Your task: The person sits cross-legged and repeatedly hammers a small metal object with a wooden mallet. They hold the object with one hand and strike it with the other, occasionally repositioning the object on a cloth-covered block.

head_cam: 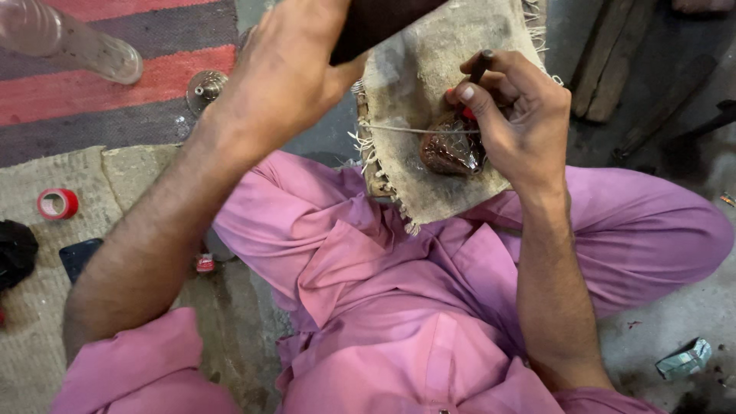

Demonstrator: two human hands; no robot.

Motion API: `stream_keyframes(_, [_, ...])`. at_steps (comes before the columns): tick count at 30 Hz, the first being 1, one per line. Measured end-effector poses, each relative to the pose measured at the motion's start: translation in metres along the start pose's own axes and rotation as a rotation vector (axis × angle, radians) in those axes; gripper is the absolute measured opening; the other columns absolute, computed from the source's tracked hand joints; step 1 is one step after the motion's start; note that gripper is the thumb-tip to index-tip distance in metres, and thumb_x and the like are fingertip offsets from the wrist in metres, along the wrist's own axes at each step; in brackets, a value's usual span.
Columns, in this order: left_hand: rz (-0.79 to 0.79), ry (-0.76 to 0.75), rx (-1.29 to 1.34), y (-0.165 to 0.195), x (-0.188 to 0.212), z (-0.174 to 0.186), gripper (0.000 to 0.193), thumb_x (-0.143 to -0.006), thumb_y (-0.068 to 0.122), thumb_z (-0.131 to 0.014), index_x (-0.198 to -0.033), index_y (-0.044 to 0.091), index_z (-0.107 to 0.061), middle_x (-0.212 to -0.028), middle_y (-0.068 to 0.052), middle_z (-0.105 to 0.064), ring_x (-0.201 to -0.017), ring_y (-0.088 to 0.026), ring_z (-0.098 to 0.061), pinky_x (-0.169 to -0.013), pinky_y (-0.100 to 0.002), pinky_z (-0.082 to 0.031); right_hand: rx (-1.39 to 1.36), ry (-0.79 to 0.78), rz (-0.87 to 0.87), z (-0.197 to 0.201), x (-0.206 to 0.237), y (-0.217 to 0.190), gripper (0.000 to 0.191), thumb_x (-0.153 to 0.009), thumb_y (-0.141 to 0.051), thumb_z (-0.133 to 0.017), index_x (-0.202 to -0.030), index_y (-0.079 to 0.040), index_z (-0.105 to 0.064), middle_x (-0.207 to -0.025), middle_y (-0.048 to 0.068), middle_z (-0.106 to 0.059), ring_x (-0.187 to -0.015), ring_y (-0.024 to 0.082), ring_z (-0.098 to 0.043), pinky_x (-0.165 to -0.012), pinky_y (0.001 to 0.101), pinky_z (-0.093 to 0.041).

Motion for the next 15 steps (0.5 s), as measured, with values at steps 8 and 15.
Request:
stream_keyframes(8, [0.036,0.018,0.075,-0.001,-0.003,0.005,0.046,-0.089,0.006,-0.079,-0.131,0.011,-0.061,-0.111,-0.021,-0.068,-0.102,-0.044,-0.065,-0.081,-0.052,-0.051,-0.057,0.006,-0.064,-0.002,-0.002,0.003,0.01,-0.108,0.008,-0.068,-0.116,0.009,-0.062,-0.103,0.016,-0.074,-0.103,0.02,-0.077,-0.091,0.0271,-0.064])
stream_keyframes(15, [0.197,-0.025,0.167,-0.029,0.032,0.002,0.056,-0.094,0.005,-0.076,-0.144,0.01,-0.052,-0.124,-0.023,-0.069,-0.117,-0.046,-0.065,-0.097,-0.051,-0.052,-0.458,0.24,-0.236,0.038,0.027,0.056,0.009,-0.113,-0.002,-0.061,-0.122,-0.001,-0.058,-0.1,0.011,-0.073,-0.095,0.02,-0.077,-0.09,0.0342,-0.067])
Point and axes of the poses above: each hand's wrist, its own x-axis away from the middle knuckle, its own z-axis out of the back of the hand, y = z × x, the point moved 10 cm from there along -x, towards the middle knuckle
